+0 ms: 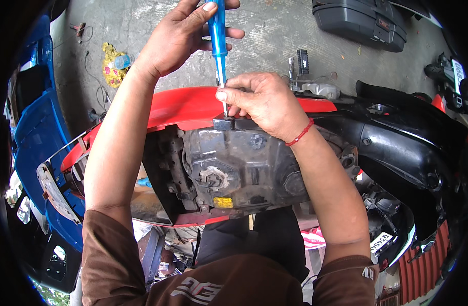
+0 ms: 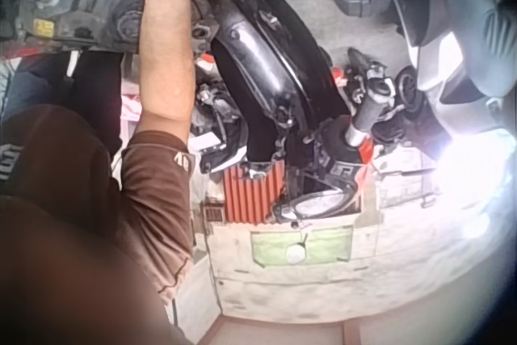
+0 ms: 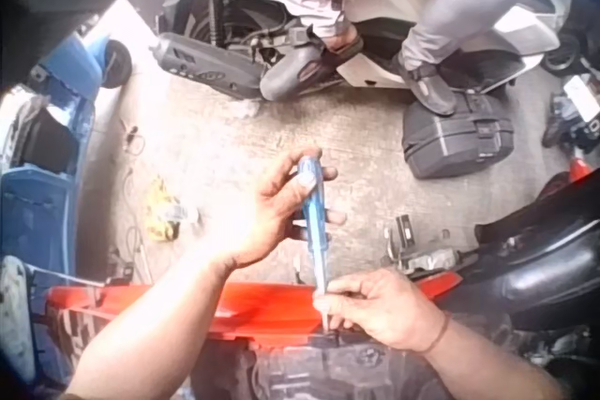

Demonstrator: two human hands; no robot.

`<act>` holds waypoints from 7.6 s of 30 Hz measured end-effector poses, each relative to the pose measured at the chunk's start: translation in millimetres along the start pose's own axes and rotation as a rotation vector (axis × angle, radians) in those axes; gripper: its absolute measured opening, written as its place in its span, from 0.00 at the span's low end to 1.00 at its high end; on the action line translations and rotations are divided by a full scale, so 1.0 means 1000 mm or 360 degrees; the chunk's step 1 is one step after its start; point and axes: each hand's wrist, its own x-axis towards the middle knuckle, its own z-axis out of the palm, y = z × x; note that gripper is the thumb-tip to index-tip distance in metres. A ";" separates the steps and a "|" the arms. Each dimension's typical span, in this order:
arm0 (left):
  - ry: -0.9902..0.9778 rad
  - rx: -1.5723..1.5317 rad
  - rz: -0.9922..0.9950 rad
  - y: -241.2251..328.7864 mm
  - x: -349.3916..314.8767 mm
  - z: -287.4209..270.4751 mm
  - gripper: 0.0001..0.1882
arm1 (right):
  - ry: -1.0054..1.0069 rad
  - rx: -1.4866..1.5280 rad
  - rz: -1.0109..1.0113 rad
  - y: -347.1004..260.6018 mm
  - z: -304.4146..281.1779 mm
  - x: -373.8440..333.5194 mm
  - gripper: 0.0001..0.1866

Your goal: The person uses a blue-handled screwdriver to unscrew screws from the red plastic body panel of a scooter, working around the panel edge and footwell area. They collect the removed screws in their hand, set the screwdriver down, and continue loosening fasteners by hand while steadying the panel with the other arm.

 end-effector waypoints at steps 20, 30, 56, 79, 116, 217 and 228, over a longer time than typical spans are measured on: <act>-0.0036 0.0288 0.0040 0.013 0.007 -0.002 0.25 | 0.0243 0.0428 -0.0246 -0.033 0.022 0.029 0.21; 0.0188 0.0840 0.0141 0.028 0.003 0.009 0.17 | -0.0158 0.0914 0.0128 -0.044 0.022 0.066 0.19; 0.0187 0.0536 0.0194 0.007 0.016 -0.007 0.13 | 0.0758 0.0155 -0.0303 -0.040 0.036 0.086 0.13; 0.0207 0.0003 0.0197 0.008 0.020 -0.001 0.08 | 0.0086 0.0971 -0.0188 -0.025 0.013 0.088 0.12; 0.0214 0.0319 0.0087 0.008 0.021 -0.008 0.23 | 0.0286 0.0095 -0.0322 -0.024 0.014 0.048 0.29; 0.0151 -0.0494 0.0065 -0.011 0.030 -0.002 0.22 | -0.0426 -0.1094 0.0131 -0.024 -0.019 0.010 0.22; 0.0403 -0.1280 0.0478 0.092 -0.079 -0.061 0.20 | -0.0502 -0.1032 0.0081 -0.030 -0.016 0.013 0.17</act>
